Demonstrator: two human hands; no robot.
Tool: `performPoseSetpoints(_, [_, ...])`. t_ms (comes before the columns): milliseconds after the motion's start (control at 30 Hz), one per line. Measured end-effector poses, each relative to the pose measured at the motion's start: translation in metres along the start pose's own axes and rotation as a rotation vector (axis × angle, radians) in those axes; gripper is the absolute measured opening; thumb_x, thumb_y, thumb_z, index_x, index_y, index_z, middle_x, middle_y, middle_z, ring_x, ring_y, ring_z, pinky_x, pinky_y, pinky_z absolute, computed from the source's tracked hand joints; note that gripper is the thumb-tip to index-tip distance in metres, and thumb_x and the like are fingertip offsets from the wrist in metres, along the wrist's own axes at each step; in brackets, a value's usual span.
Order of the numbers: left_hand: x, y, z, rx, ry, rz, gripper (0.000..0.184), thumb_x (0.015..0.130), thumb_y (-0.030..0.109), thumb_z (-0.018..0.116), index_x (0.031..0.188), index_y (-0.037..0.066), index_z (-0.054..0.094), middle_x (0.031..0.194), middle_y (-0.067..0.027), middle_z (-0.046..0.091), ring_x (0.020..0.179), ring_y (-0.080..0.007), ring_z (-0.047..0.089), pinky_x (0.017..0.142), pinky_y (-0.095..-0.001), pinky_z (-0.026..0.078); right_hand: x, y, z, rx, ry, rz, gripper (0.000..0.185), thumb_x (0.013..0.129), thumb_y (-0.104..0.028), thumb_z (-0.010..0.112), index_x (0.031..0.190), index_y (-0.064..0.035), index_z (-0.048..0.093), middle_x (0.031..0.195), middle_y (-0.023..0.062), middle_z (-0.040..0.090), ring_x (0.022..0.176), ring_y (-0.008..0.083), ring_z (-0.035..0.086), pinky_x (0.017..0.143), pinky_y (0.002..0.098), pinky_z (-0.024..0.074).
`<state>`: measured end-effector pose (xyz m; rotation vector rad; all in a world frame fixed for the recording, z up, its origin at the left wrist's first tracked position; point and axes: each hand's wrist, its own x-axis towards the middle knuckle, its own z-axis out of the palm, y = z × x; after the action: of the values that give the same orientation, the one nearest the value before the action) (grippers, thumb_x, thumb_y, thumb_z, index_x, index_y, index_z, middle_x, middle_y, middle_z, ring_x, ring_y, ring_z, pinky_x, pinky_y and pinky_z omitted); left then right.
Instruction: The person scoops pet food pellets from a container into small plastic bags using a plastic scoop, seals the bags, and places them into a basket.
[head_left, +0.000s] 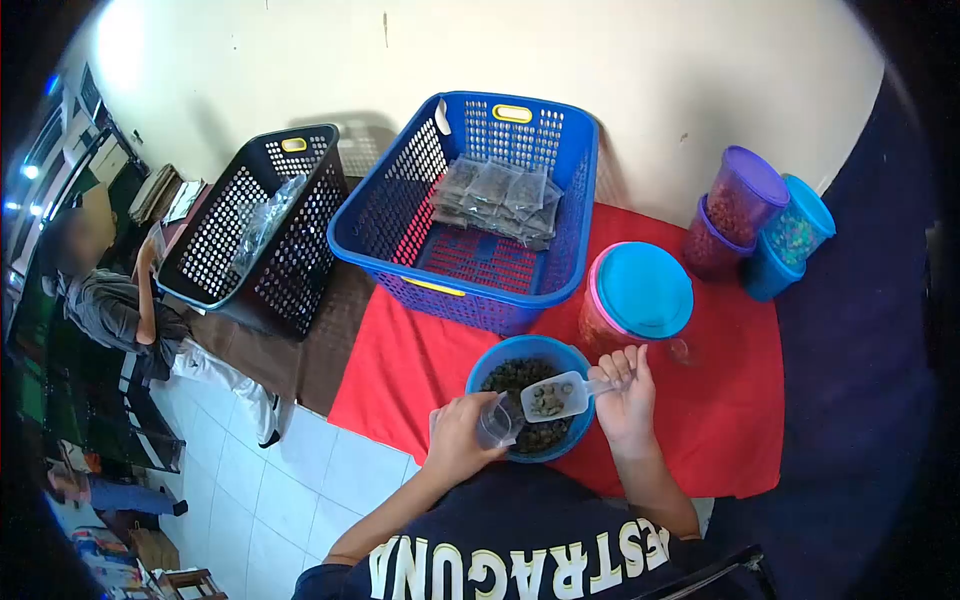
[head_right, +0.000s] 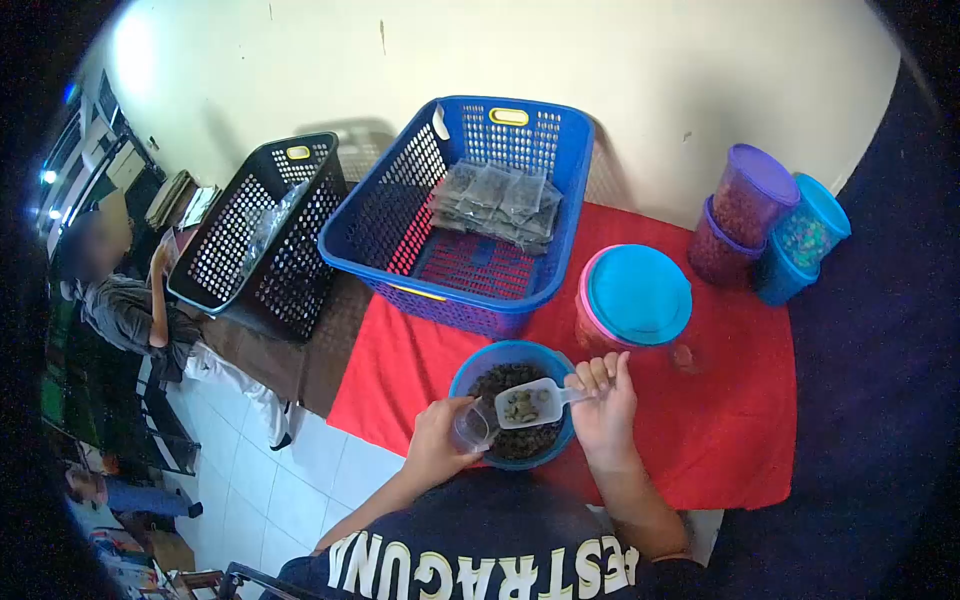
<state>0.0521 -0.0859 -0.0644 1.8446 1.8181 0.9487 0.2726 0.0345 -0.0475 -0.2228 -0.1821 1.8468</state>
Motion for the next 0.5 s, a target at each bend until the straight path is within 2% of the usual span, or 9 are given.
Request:
performPoseSetpoints(233, [-0.002, 0.004, 0.003, -0.064, -0.027, 0.023, 0.070, 0.059, 0.021, 0.083, 0.120, 0.010, 0.051, 0.109, -0.0105, 0.060, 0.105, -0.0310, 0.056, 0.087, -0.0444, 0.042, -0.009, 0.015, 0.014, -0.013, 0.019, 0.141, 0.038, 0.103, -0.036, 0.036, 0.072, -0.0142, 0.039, 0.060, -0.0029, 0.028, 0.057, 0.0098, 0.030, 0.060, 0.0280, 0.0312])
performPoseSetpoints(333, [-0.007, 0.006, 0.003, -0.077, -0.008, 0.019, 0.069, 0.061, 0.021, 0.082, 0.121, 0.009, 0.050, 0.109, -0.0118, 0.060, 0.105, -0.0318, 0.057, 0.087, -0.0447, 0.044, -0.012, 0.018, 0.027, -0.155, -0.015, 0.010, 0.038, 0.103, -0.036, 0.034, 0.072, -0.0141, 0.038, 0.061, -0.0029, 0.029, 0.057, 0.0099, 0.029, 0.060, 0.0277, 0.0308])
performPoseSetpoints(500, [-0.007, 0.008, 0.003, -0.090, 0.032, 0.017, 0.068, 0.062, 0.022, 0.082, 0.121, 0.008, 0.050, 0.109, -0.0124, 0.060, 0.104, -0.0323, 0.057, 0.088, -0.0447, 0.044, -0.013, 0.022, 0.034, -0.231, -0.091, -0.004, 0.038, 0.104, -0.035, 0.034, 0.072, -0.0140, 0.037, 0.061, -0.0027, 0.028, 0.057, 0.0099, 0.028, 0.060, 0.0276, 0.0301])
